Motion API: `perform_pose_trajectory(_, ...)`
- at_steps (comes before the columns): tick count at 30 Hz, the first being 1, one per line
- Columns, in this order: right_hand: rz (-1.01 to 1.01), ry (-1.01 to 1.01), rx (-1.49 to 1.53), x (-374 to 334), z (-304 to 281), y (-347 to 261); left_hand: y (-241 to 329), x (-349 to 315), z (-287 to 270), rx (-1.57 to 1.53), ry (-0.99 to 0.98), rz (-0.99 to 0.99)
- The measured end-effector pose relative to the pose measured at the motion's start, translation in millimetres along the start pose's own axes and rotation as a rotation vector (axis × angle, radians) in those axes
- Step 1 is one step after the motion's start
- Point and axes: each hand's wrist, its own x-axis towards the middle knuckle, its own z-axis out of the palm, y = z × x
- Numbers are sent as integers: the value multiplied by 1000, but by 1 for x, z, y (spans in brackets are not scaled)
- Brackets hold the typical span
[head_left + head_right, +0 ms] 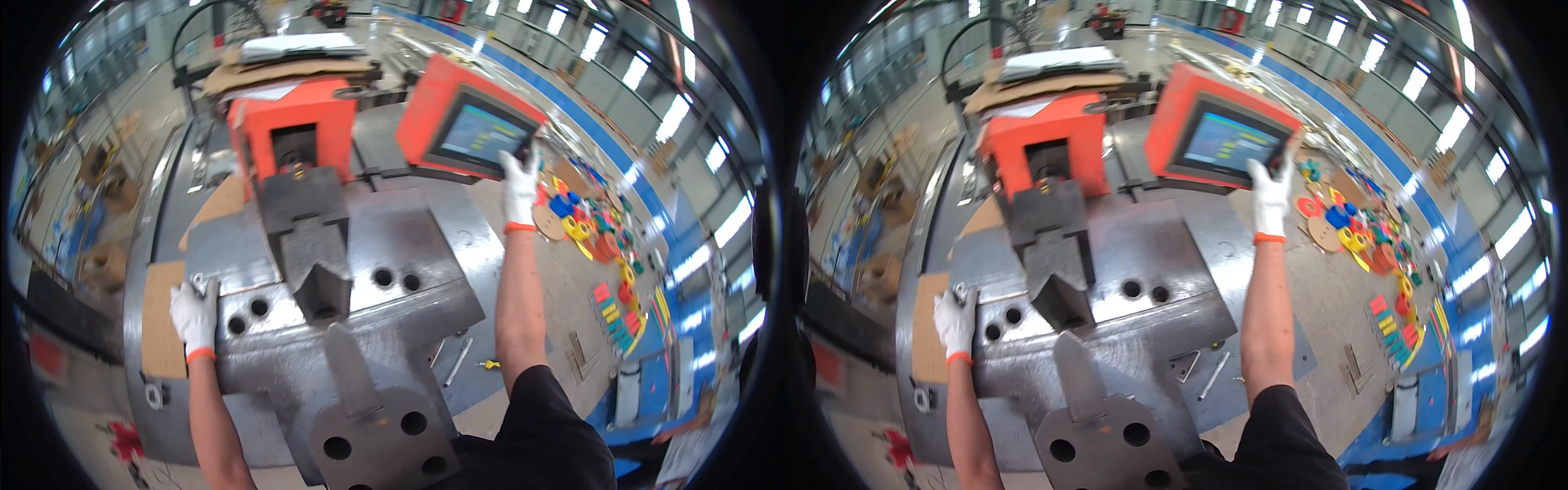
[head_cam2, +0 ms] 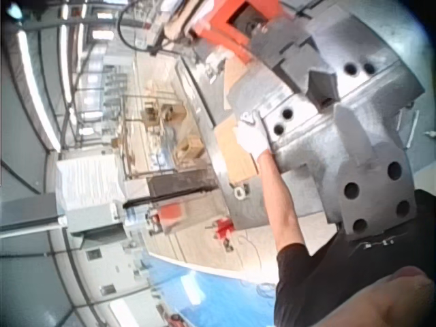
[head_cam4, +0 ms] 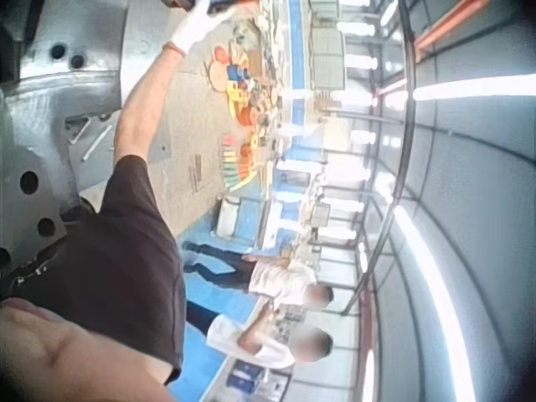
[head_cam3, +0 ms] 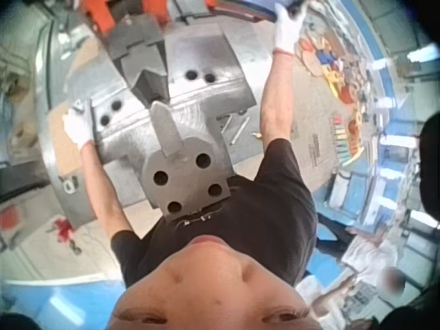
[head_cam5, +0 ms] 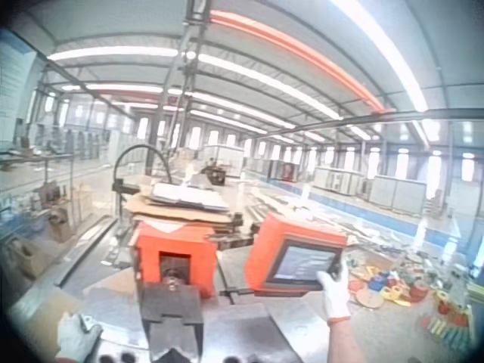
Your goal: The person operates a metal bending machine, places a metal strip into the press, and bends it into a V-shape. They measure the bent piece with a tape measure and adjust the machine settings via a touchscreen before repeating the process.
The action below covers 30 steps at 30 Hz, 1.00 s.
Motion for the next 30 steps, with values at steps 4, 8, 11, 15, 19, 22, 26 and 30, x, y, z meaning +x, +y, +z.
perform_pose_trajectory(4, 53, 51, -61, 0, 2, 5, 7, 2, 0, 26, -45, -9)
perform_pose_trajectory(8, 43, 79, -92, 0, 2, 4, 9, 2, 1, 23, -21, 0)
perform_pose_trajectory(11, 76, 100, -95, -6, 8, -9, 8, 1, 0, 39, -19, 2)
perform_pose_trajectory(15, 18, 144, -258, -2, 4, 4, 11, 1, 2, 24, -15, 19)
perform_pose_trajectory(19, 68, 173, -316, -9, 20, -6, 0, 2, 3, 35, -5, 21)
perform_pose_trajectory(22, 7, 100, -101, -4, 6, 9, 2, 4, 7, 36, -1, 36)
perform_pose_trajectory(26, 77, -5, 234, -13, -9, 2, 2, 2, 7, 53, 19, 39)
perform_pose_trajectory(30, 37, -18, 169, -9, -20, 13, 8, 1, 6, 52, -2, 41)
